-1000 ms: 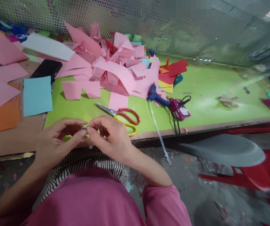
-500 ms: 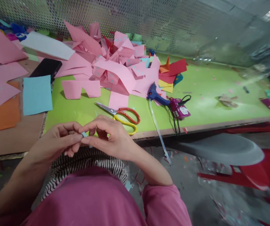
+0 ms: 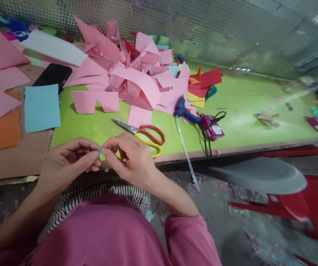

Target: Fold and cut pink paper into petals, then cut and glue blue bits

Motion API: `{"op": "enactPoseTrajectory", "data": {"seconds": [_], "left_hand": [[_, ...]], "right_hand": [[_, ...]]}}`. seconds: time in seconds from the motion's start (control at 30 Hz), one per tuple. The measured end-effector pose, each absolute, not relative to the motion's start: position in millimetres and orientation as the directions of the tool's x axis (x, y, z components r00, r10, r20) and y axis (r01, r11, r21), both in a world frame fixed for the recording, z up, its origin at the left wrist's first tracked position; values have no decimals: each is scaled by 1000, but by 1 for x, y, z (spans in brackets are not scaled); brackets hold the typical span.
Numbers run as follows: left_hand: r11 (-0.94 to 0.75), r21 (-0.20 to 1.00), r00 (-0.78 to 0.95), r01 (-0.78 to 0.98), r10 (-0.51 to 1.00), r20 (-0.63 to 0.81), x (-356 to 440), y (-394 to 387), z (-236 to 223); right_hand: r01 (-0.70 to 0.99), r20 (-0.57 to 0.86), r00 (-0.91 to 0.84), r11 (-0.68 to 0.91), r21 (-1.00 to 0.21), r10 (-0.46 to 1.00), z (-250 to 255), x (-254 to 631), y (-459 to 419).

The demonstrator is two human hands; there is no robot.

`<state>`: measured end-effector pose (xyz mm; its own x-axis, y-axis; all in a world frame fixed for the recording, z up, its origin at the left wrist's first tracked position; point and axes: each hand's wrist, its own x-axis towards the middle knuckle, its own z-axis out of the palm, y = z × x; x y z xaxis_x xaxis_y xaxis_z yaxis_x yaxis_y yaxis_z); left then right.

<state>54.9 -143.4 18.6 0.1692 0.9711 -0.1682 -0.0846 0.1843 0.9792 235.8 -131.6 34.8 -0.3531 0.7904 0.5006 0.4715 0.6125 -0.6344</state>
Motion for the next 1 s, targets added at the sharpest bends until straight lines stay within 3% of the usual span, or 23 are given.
{"op": "enactPoseTrajectory", "data": {"seconds": [0.13, 0.23, 0.4, 0.77, 0.87, 1.0], "left_hand": [[125, 992, 121, 19, 985, -126, 54, -144, 15], [141, 990, 124, -6, 982, -139, 54, -142, 13], [183, 979, 171, -90, 971, -166, 52, -140, 15], [210, 973, 163, -97, 968, -192, 48, -142, 17], [225, 970, 145, -93, 967, -210, 48, -141, 17], [247, 963, 181, -108, 957, -225, 45, -139, 17]], "right_hand": [[558, 625, -416, 728, -398, 661, 32, 236, -134], [600, 653, -496, 770, -218, 572, 33, 238, -136], [628, 627, -544, 767, -136, 557, 36, 240, -138], [597, 585, -568, 779, -191, 579, 36, 239, -138], [571, 554, -497, 732, -371, 668, 37, 237, -137], [484, 401, -441, 589, -647, 803, 42, 240, -133]]}}
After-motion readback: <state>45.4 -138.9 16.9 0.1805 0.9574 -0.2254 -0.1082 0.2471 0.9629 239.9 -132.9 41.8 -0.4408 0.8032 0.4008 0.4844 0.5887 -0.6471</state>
